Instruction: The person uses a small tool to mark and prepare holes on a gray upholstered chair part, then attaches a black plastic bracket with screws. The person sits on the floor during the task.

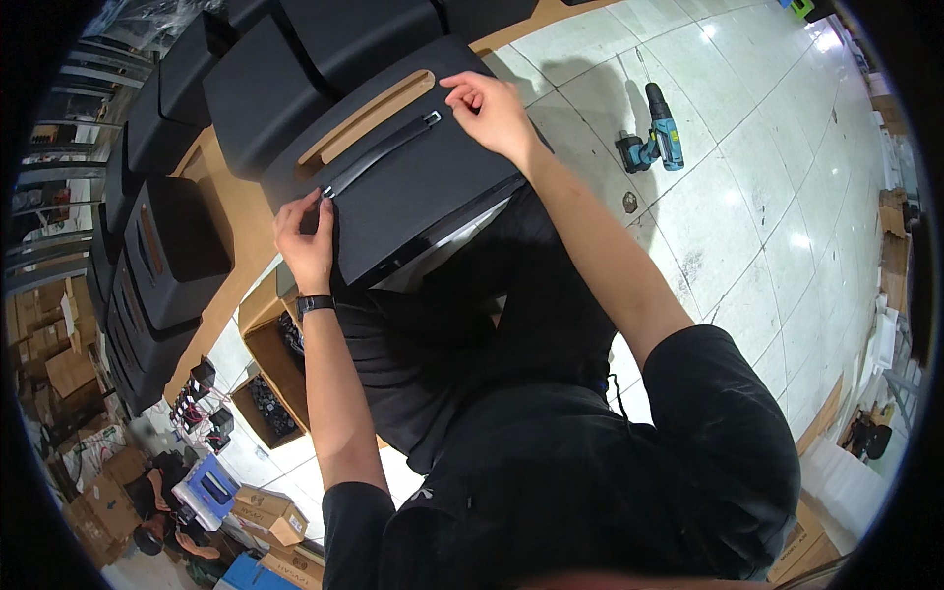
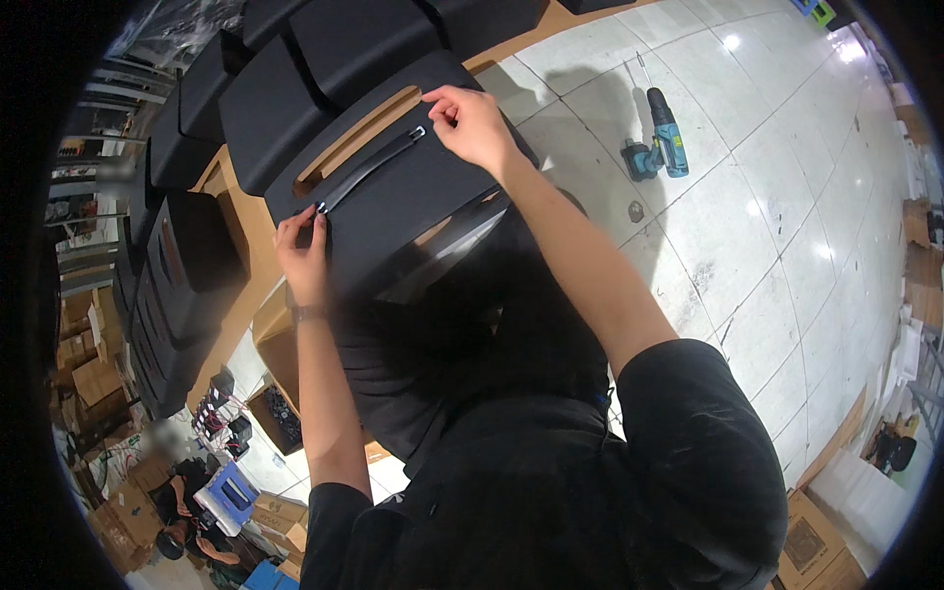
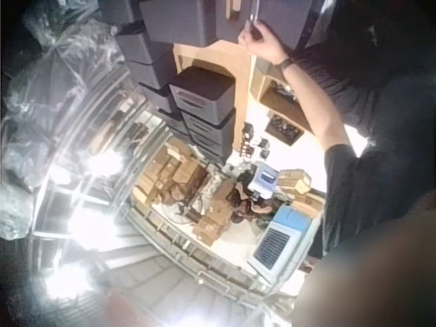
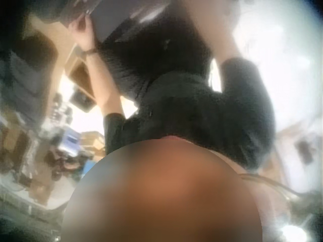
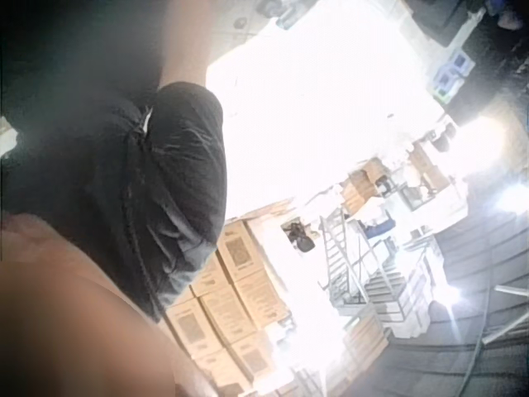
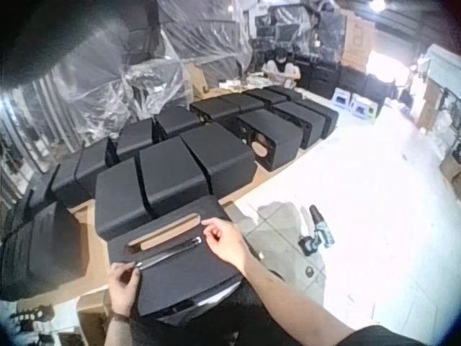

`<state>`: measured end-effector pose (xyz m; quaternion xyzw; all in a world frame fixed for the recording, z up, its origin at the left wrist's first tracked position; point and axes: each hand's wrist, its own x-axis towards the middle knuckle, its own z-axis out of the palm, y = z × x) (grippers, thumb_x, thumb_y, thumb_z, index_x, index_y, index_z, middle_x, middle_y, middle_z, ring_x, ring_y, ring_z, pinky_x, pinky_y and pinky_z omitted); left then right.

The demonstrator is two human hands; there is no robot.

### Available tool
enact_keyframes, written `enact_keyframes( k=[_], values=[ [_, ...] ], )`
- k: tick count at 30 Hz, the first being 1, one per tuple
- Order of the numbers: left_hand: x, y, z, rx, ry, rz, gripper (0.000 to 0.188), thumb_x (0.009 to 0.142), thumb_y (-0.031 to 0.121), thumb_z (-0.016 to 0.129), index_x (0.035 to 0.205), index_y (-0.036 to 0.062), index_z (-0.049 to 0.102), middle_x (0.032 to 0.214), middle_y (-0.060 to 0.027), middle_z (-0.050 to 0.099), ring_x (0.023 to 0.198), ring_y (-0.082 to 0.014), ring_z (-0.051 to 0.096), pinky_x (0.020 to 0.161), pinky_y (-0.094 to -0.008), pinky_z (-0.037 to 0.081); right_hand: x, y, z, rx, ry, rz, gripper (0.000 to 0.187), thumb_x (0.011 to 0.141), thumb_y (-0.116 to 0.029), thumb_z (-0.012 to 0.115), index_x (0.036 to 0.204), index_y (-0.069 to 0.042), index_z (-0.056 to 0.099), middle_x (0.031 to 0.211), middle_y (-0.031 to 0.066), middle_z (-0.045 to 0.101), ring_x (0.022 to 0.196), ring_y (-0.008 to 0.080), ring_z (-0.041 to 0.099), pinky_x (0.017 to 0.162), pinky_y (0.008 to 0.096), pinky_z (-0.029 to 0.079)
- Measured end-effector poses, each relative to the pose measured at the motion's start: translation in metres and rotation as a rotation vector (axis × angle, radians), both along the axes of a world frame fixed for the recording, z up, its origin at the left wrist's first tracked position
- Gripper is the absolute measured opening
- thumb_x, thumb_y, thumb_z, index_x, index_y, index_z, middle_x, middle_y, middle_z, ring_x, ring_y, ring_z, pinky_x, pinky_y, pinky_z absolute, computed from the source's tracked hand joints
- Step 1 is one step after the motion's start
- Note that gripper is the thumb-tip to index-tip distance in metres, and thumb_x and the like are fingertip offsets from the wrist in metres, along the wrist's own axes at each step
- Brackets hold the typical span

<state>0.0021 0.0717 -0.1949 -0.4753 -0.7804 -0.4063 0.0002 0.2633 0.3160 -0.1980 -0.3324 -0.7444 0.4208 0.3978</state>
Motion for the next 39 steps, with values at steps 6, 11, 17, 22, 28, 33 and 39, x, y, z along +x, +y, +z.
enact_keyframes(
  k=[6, 11, 17, 22, 28, 33, 39],
  values=[
    [0.000, 0.001, -0.001, -0.025, 0.037, 0.008, 0.021, 0.093, 0.020, 0.087, 0.112, 0.0098, 0.087, 0.104, -0.0077, 0.074, 0.108, -0.0277, 0.066, 0.101, -0.0405, 0.052, -0.001, -0.002, -0.001, 0.108, -0.061, 0.007, 0.032, 0.086, -0.004, 0.078, 0.117, -0.010, 0.077, 0.091, 0.0030, 0.081, 0.086, 0.0235, 0.072, 0.085, 0.0380, 0.061],
    [0.000, 0.000, -0.007, -0.012, 0.032, 0.015, 0.023, 0.092, 0.021, 0.087, 0.113, 0.0110, 0.088, 0.104, -0.0088, 0.074, 0.106, -0.0278, 0.068, 0.100, -0.0403, 0.053, 0.000, 0.002, -0.003, 0.212, -0.102, 0.051, 0.031, 0.086, -0.008, 0.078, 0.117, -0.011, 0.077, 0.090, 0.0027, 0.081, 0.086, 0.0237, 0.073, 0.085, 0.0377, 0.062],
    [-0.005, -0.006, -0.004, 0.033, 0.088, 0.002, 0.022, 0.092, 0.017, 0.086, 0.111, 0.0064, 0.087, 0.107, -0.0129, 0.076, 0.108, -0.0285, 0.071, 0.099, -0.0401, 0.055, -0.008, 0.009, -0.025, 0.185, -0.026, 0.136, 0.034, 0.090, -0.007, 0.082, 0.124, -0.010, 0.077, 0.101, 0.0060, 0.081, 0.083, 0.0175, 0.075, 0.081, 0.0345, 0.062],
    [-0.002, -0.005, -0.005, 0.038, 0.154, 0.091, 0.023, 0.089, 0.031, 0.085, 0.109, 0.0188, 0.089, 0.103, -0.0072, 0.076, 0.105, -0.0306, 0.068, 0.094, -0.0444, 0.054, -0.002, 0.021, -0.024, 0.345, -0.070, 0.205, 0.035, 0.096, -0.006, 0.082, 0.130, -0.006, 0.077, 0.096, 0.0027, 0.081, 0.079, 0.0054, 0.069, 0.074, 0.0240, 0.055],
    [0.002, -0.052, 0.002, 0.420, -0.035, 0.211, 0.034, 0.093, 0.029, 0.082, 0.123, 0.0129, 0.083, 0.110, -0.0122, 0.076, 0.113, -0.0340, 0.068, 0.099, -0.0459, 0.054, 0.016, 0.041, -0.035, 0.027, 0.114, 0.171, 0.038, 0.100, -0.006, 0.078, 0.137, 0.002, 0.070, 0.118, 0.0112, 0.079, 0.088, 0.0092, 0.069, 0.081, 0.0247, 0.056],
    [-0.088, -0.237, -0.087, 0.441, -0.274, 0.819, 0.023, 0.102, 0.022, 0.074, 0.114, 0.0036, 0.080, 0.102, -0.0143, 0.081, 0.094, -0.0279, 0.079, 0.088, -0.0407, 0.061, 0.105, -0.024, -0.033, 0.155, -0.062, -0.123, 0.041, 0.105, -0.008, 0.073, 0.144, 0.003, 0.063, 0.131, 0.0172, 0.074, 0.114, 0.0204, 0.073, 0.101, 0.0312, 0.056],
    [-0.115, -0.333, -0.207, -0.627, -0.300, 0.639, 0.035, 0.092, 0.022, 0.078, 0.125, 0.0137, 0.080, 0.135, -0.0155, 0.075, 0.121, -0.0336, 0.073, 0.104, -0.0446, 0.059, 0.292, -0.123, -0.092, 0.061, -0.542, -0.327, 0.044, 0.096, -0.004, 0.075, 0.139, 0.000, 0.065, 0.135, 0.0127, 0.072, 0.107, 0.0212, 0.070, 0.086, 0.0323, 0.057]
  ],
)
